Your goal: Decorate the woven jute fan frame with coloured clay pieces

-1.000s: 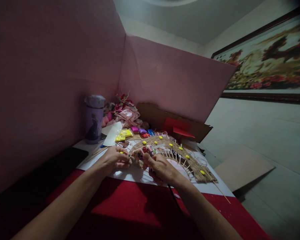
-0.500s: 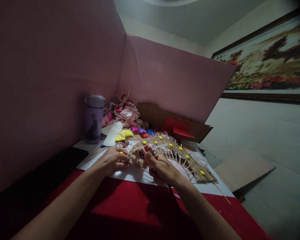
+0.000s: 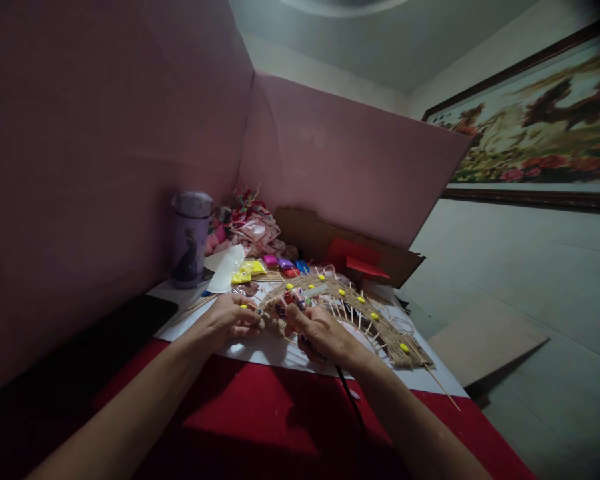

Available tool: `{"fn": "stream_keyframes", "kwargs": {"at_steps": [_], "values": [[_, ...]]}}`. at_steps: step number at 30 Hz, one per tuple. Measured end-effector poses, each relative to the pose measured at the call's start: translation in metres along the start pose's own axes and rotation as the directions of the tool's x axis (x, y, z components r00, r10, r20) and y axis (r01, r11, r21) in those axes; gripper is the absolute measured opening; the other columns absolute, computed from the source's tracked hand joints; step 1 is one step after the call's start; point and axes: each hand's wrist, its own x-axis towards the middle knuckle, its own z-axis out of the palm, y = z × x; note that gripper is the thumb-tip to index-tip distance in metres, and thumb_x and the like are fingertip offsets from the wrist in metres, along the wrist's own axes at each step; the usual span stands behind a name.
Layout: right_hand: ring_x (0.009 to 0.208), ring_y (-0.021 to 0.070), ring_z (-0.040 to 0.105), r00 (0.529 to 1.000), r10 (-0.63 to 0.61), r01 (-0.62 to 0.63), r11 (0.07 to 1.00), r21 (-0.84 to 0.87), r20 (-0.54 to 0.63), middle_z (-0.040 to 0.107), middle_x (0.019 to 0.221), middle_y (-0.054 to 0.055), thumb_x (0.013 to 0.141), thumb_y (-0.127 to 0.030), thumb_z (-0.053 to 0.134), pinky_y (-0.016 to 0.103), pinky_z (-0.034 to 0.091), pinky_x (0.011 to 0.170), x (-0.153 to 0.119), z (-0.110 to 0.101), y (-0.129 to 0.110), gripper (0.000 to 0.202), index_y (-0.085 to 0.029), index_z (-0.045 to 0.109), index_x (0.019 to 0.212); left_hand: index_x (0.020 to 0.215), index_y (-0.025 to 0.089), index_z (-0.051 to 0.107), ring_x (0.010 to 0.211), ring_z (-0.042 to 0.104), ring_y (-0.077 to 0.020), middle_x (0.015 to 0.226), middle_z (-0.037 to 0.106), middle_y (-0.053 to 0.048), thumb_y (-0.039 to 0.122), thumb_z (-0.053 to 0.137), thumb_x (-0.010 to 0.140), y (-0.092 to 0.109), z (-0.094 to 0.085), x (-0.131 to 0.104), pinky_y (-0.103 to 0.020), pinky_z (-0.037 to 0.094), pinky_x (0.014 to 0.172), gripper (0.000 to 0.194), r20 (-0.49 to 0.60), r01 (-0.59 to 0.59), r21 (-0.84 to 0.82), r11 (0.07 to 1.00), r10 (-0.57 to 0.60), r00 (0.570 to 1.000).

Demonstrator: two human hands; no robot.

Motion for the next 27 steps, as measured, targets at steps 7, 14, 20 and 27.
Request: {"fn": "stream_keyframes", "kwargs": {"at_steps": [7, 14, 20, 27], "values": [[0.034, 0.0071, 0.031, 1.000, -0.026, 0.027, 0.989, -0.145, 0.007, 0.035, 0.038, -0.004, 0.077, -0.076, 0.029, 0.022, 0.023, 0.038, -0.002, -0.003, -0.016, 0.065, -0.017, 0.046, 0.055, 0.069, 0.012, 0.056, 0.053, 0.062, -0.0165, 0.059, 0.064, -0.005, 0.007, 0.069, 0.047, -0.002, -0.003, 0.002, -0.029, 0.050, 0.057, 0.026, 0.040, -0.021, -0.017, 1.000, 0.021, 0.999], [0.038, 0.0075, 0.031, 0.998, -0.056, 0.049, 0.952, -0.302, -0.014, 0.035, 0.038, -0.004, 0.078, -0.075, 0.029, 0.021, 0.022, 0.040, 0.002, -0.004, -0.022, 0.067, -0.015, 0.055, 0.062, 0.070, 0.013, 0.054, 0.051, 0.061, -0.0154, 0.056, 0.062, -0.002, 0.007, 0.070, 0.048, -0.002, -0.003, 0.002, -0.029, 0.050, 0.058, 0.027, 0.033, -0.024, 0.000, 1.000, 0.024, 0.999], [0.038, 0.0077, 0.033, 0.997, -0.070, 0.063, 0.960, -0.271, -0.018, 0.039, 0.040, -0.003, 0.079, -0.073, 0.032, 0.021, 0.022, 0.039, -0.002, -0.005, -0.025, 0.064, -0.015, 0.053, 0.061, 0.071, 0.013, 0.055, 0.056, 0.063, -0.0171, 0.061, 0.065, -0.004, 0.006, 0.069, 0.047, -0.003, -0.003, 0.002, -0.029, 0.049, 0.058, 0.029, 0.031, -0.025, 0.005, 1.000, 0.025, 0.999], [0.034, 0.0069, 0.031, 0.994, -0.095, 0.090, 0.991, -0.104, -0.045, 0.037, 0.038, -0.004, 0.075, -0.078, 0.031, 0.021, 0.022, 0.036, -0.004, 0.001, -0.023, 0.068, -0.014, 0.053, 0.063, 0.073, 0.014, 0.053, 0.056, 0.062, -0.0158, 0.060, 0.064, -0.002, 0.006, 0.068, 0.048, -0.002, -0.003, 0.001, -0.030, 0.051, 0.060, 0.030, 0.029, -0.024, 0.006, 1.000, 0.023, 0.999]]}}
